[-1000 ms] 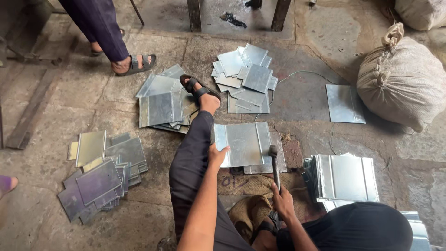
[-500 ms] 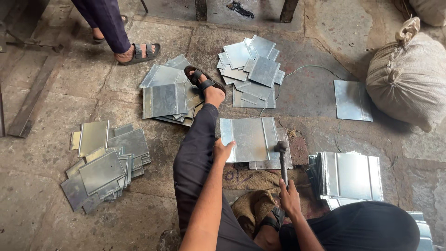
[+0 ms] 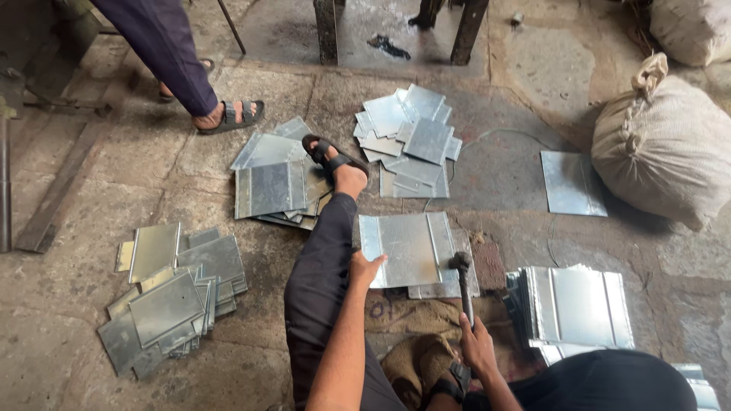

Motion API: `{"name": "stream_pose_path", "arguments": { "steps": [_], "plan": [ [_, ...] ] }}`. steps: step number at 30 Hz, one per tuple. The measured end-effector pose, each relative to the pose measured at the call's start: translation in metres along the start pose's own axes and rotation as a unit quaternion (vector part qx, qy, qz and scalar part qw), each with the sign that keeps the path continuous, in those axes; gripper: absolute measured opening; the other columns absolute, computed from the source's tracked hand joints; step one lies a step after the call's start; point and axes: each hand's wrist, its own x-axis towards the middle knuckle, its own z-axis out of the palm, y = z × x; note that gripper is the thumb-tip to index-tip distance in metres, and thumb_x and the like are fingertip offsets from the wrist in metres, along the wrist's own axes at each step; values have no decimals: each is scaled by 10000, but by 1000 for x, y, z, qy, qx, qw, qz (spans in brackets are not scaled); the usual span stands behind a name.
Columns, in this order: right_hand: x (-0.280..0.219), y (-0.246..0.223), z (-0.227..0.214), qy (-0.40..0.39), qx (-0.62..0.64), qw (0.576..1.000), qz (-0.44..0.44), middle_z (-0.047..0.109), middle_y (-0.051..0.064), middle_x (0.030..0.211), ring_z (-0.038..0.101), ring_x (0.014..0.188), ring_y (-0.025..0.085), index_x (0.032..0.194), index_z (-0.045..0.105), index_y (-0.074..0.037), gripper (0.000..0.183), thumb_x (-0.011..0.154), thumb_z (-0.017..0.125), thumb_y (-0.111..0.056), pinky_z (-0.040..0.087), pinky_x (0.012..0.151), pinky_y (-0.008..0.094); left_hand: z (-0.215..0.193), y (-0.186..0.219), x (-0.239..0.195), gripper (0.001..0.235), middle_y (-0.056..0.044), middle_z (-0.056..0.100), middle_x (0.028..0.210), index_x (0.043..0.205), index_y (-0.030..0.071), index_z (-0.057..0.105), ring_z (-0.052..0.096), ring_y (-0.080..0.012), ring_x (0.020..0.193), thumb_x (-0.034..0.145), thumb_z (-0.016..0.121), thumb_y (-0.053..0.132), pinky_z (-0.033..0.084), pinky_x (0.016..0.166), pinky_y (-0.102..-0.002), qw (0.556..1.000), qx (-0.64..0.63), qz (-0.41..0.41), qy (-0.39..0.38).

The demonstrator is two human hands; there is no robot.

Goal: The person hammers metal sheets on a brick while sitting on the floor, handling the sheets one at a time and hitting the edges to create bends.

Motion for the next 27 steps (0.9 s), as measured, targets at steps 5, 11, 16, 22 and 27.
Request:
{"name": "stream_pose_path", "arguments": {
  "steps": [5, 11, 16, 22, 27],
  "plan": [
    [-3, 7, 2, 8, -21, 999, -24, 597, 126, 621, 624, 555, 232, 994, 638, -32, 509, 996, 497, -521, 497, 530, 419, 4, -2, -9, 511, -256, 760, 952, 1051, -87, 676, 743, -354, 857, 781, 874, 299, 575, 789, -437, 999, -5, -35, -13],
    [11, 21, 6, 26, -18, 998, -63, 687, 135, 700, 678, 643, 260, 1072, 653, -76, 493, 964, 503, -533, 524, 623, 422, 11, -10, -3, 714, -256, 666, 1258, 1288, -35, 600, 634, -410, 1172, 758, 885, 351, 519, 943, -472, 1000, 4, -22, 21],
    [19, 31, 12, 37, -1, 999, -33, 667, 192, 669, 679, 626, 303, 1000, 639, -30, 483, 956, 564, -505, 532, 619, 459, 8, -2, 2, 752, -267, 675, 1262, 1274, -43, 608, 651, -399, 1194, 715, 920, 350, 528, 983, -443, 999, -3, 16, 51],
    [2, 14, 4, 41, 10, 996, -73, 639, 126, 621, 644, 543, 218, 966, 648, -26, 437, 932, 648, -462, 512, 516, 391, 18, -21, 10, 496, -254, 729, 1069, 1106, -26, 679, 693, -424, 1000, 747, 889, 245, 552, 860, -444, 990, -38, 118, 61],
    [-27, 5, -1, 24, 52, 994, -88, 596, 81, 634, 582, 529, 150, 958, 657, -17, 457, 976, 635, -473, 467, 471, 340, 29, -44, 28, 619, -302, 693, 1149, 1170, -59, 654, 657, -456, 1088, 762, 905, 333, 537, 912, -469, 993, 39, 88, 66]
  ]
}}
